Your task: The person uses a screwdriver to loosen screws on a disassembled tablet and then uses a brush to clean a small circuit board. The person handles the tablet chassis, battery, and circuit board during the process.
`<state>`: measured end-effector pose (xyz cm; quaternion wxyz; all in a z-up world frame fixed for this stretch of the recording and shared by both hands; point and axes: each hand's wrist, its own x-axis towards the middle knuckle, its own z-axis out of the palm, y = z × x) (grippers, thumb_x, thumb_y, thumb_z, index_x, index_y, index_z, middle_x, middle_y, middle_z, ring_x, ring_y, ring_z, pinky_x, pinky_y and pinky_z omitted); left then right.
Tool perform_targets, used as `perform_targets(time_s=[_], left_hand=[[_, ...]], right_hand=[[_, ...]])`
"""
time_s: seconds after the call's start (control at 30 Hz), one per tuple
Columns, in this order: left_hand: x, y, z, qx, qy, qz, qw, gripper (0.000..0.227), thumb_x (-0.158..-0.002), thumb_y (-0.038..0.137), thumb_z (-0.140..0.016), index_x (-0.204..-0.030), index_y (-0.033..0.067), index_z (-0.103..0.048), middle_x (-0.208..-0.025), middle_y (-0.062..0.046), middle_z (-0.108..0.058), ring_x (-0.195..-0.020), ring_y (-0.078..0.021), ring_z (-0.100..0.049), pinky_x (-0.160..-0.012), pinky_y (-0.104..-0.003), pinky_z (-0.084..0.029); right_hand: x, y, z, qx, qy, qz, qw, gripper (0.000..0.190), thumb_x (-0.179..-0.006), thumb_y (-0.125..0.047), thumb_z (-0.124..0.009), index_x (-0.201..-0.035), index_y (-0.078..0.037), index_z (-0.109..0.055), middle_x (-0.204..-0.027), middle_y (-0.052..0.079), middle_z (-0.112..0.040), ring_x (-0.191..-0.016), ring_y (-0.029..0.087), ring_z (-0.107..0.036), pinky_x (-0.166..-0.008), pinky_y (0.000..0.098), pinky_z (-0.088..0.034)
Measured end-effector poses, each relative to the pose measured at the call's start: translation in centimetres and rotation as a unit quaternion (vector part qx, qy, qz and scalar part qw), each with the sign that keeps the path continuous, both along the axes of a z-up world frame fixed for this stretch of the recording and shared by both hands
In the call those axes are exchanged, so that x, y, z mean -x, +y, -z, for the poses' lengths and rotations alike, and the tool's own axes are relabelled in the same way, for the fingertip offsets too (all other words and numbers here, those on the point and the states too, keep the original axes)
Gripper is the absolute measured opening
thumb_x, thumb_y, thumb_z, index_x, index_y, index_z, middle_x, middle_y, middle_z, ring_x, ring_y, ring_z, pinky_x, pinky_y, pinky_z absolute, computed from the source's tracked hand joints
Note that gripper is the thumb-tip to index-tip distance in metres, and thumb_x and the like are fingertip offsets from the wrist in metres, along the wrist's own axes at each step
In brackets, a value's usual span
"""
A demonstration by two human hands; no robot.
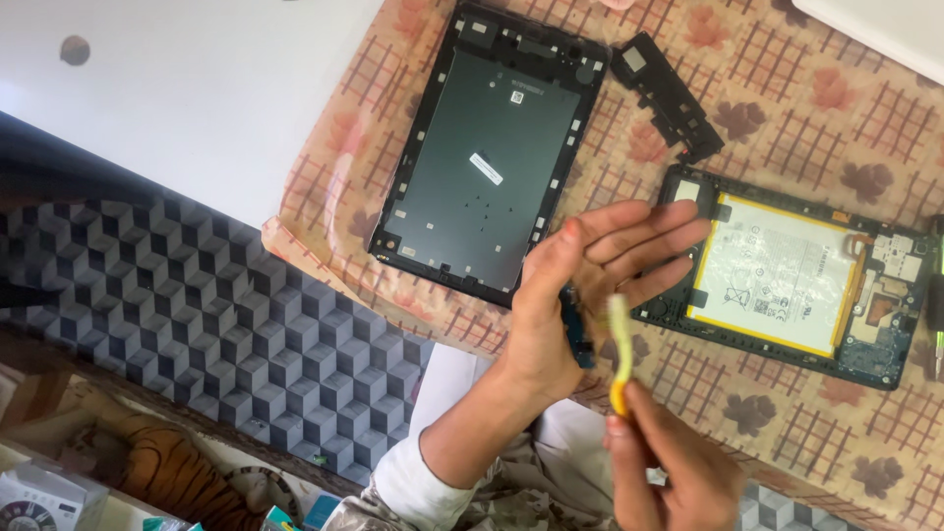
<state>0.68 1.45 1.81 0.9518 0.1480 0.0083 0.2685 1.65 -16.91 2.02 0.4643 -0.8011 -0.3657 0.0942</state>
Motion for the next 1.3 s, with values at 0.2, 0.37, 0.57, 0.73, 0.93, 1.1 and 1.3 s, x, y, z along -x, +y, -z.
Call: perform_targets(time_s=[0.2, 0.37, 0.57, 0.73, 0.93, 1.1, 1.3], left_hand=[[0.5, 0.4, 0.2, 0.031, -0.004, 0.040, 0.999, 0.035, -0.107, 0.001, -0.049, -0.141, -0.0039, -0.053, -0.151, -0.030, -0.051, -0.145, -0.0447, -0.049, -0.124, -0.054, -0.042], [0.6, 0.4, -0.7, 0.029, -0.019, 0.031, 0.999, 0.055, -0.093, -0.019, -0.037, -0.144, -0.0060, -0.053, -0.150, -0.030, -0.051, -0.147, -0.0442, -0.048, -0.126, -0.053, -0.041], [0.6, 0.6, -1.2, 0.010, 0.025, 0.033, 0.999, 0.058, -0.090, -0.014, -0.037, -0.146, -0.0062, -0.049, -0.156, -0.029, -0.047, -0.150, -0.0429, -0.043, -0.128, -0.050, -0.036], [0.3, 0.2, -0.9, 0.037, -0.028, 0.028, 0.999, 0.054, -0.110, 0.032, -0.042, -0.149, -0.0042, -0.047, -0.158, -0.030, -0.046, -0.151, -0.0440, -0.043, -0.131, -0.055, -0.034], [1.2, 0.4, -0.6, 0.029, -0.042, 0.001, 0.999, 0.087, -0.111, 0.069, -0.019, -0.147, -0.0050, -0.046, -0.153, -0.034, -0.044, -0.146, -0.0444, -0.042, -0.124, -0.059, -0.033], [0.8, 0.3, -0.4, 0.022, -0.043, 0.021, 0.999, 0.088, -0.112, 0.070, -0.015, -0.144, -0.0047, -0.047, -0.153, -0.034, -0.043, -0.146, -0.0430, -0.043, -0.125, -0.056, -0.034], [0.8, 0.3, -1.4, 0.014, 0.009, 0.043, 0.999, 0.076, -0.113, 0.061, -0.020, -0.144, -0.0030, -0.047, -0.153, -0.034, -0.043, -0.146, -0.0412, -0.043, -0.130, -0.054, -0.035]], right_hand=[[-1.3, 0.5, -1.1, -0.177, 0.146, 0.084, 0.970, 0.044, -0.101, -0.003, -0.060, -0.142, 0.011, -0.053, -0.078, 0.012, -0.064, -0.051, 0.009, -0.054, -0.053, 0.0226, -0.049], [-3.8, 2.8, -1.5, -0.318, 0.115, 0.097, 0.936, 0.031, -0.104, -0.002, -0.066, -0.131, 0.010, -0.058, -0.080, 0.014, -0.061, -0.047, 0.011, -0.051, -0.041, 0.0223, -0.039], [-5.0, 2.6, -1.1, -0.323, 0.171, 0.115, 0.924, 0.029, -0.098, -0.001, -0.067, -0.125, 0.009, -0.059, -0.079, 0.013, -0.061, -0.043, 0.009, -0.050, -0.040, 0.0236, -0.037], [-5.0, 1.2, 0.0, -0.230, 0.151, 0.051, 0.960, 0.026, -0.097, -0.003, -0.067, -0.121, 0.008, -0.067, -0.078, 0.015, -0.068, -0.046, 0.009, -0.055, -0.042, 0.0193, -0.042], [-2.7, 2.4, -1.8, 0.027, -0.066, -0.025, 0.997, 0.038, -0.082, -0.006, -0.081, -0.117, 0.005, -0.072, -0.081, 0.010, -0.075, -0.060, 0.008, -0.069, -0.054, 0.0212, -0.051], [-0.6, 4.3, -1.3, -0.032, -0.070, 0.071, 0.995, 0.060, -0.066, -0.012, -0.093, -0.115, 0.008, -0.066, -0.091, 0.014, -0.074, -0.068, 0.010, -0.069, -0.054, 0.0209, -0.051], [-0.4, 5.8, -0.5, -0.108, -0.046, 0.071, 0.991, 0.044, -0.086, -0.004, -0.087, -0.122, 0.007, -0.066, -0.096, 0.013, -0.076, -0.069, 0.008, -0.070, -0.058, 0.0190, -0.055]])
